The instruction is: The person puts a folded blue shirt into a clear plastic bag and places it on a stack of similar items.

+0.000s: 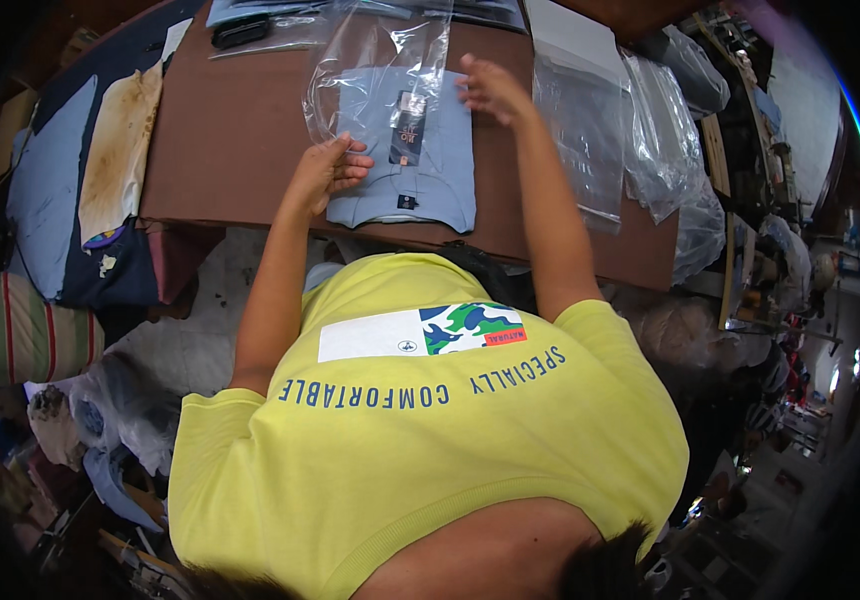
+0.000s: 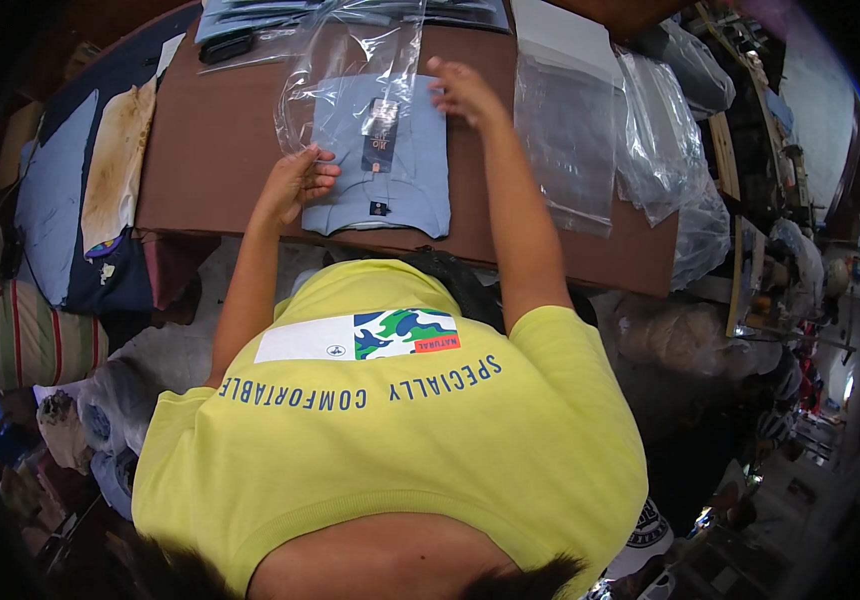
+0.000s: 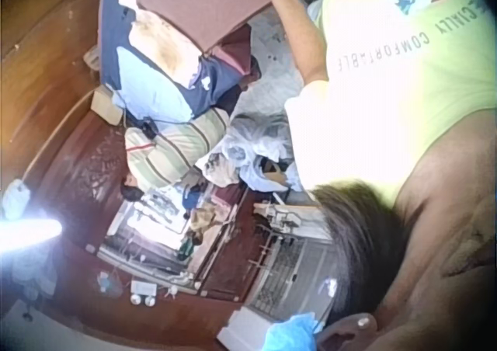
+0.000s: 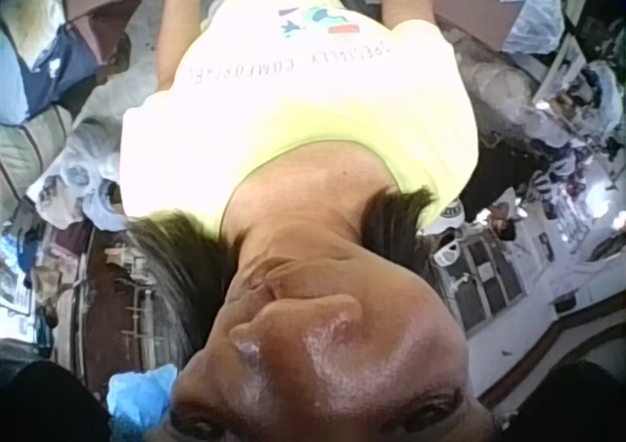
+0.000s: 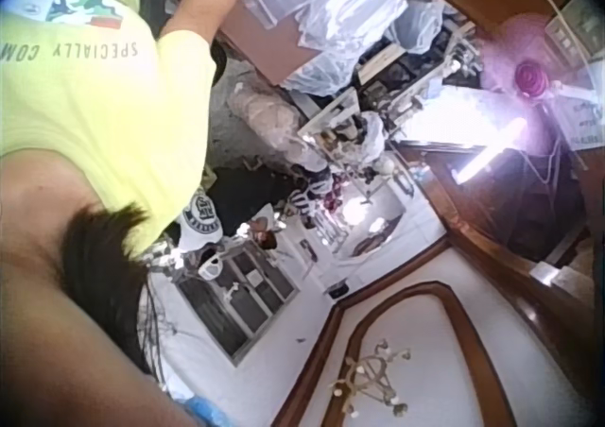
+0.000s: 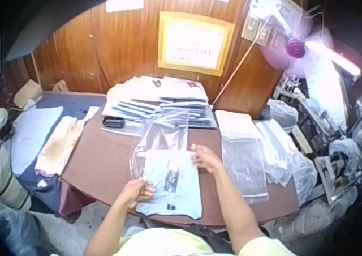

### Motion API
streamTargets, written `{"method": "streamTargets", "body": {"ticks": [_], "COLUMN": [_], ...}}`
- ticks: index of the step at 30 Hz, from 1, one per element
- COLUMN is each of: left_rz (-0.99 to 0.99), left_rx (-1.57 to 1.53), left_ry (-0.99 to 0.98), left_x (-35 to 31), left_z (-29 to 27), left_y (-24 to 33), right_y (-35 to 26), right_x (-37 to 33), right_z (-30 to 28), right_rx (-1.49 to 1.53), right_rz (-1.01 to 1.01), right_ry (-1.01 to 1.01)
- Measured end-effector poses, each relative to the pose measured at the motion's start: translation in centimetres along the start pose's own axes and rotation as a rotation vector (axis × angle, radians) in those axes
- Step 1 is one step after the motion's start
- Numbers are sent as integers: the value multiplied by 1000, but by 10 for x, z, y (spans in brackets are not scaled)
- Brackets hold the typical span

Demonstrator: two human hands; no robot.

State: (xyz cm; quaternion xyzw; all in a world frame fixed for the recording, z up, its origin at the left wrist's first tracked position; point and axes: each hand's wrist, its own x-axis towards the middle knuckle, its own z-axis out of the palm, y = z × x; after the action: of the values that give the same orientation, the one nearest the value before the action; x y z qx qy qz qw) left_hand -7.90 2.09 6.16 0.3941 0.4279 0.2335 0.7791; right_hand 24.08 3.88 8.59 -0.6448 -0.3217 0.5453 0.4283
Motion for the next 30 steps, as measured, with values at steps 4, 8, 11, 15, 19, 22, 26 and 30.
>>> {"method": "streamTargets", "body": {"ticks": [4, 8, 11, 15, 19, 22, 26, 30], "left_rz": [-14, 56, 64, 40, -42, -101, -110, -47], "left_rx": [-45, 15, 64, 76, 147, 166, 136, 160], "left_ry": [-29, -95, -56, 9, -17, -81, -76, -2], "left_x": [3, -1, -6, -1, -4, 1, 15, 20], "left_z": [0, 1, 2, -4, -10, -14, -16, -15], "left_y": [-1, 1, 3, 3, 10, 10, 15, 25], "right_y": [34, 37, 28, 24, 12, 9, 7, 10], "right_x": [2, 14, 22, 30, 31, 40, 42, 13], "right_z": [36, 50, 48, 37, 29, 23, 17, 19], "right_rx": [-125, -282, -199, 8, 174, 69, 253, 92], "right_rz": [-23, -100, -52, -180, -175, -187, -273, -117], "right_ry": [71, 133, 100, 180, 259, 255, 258, 202]}}
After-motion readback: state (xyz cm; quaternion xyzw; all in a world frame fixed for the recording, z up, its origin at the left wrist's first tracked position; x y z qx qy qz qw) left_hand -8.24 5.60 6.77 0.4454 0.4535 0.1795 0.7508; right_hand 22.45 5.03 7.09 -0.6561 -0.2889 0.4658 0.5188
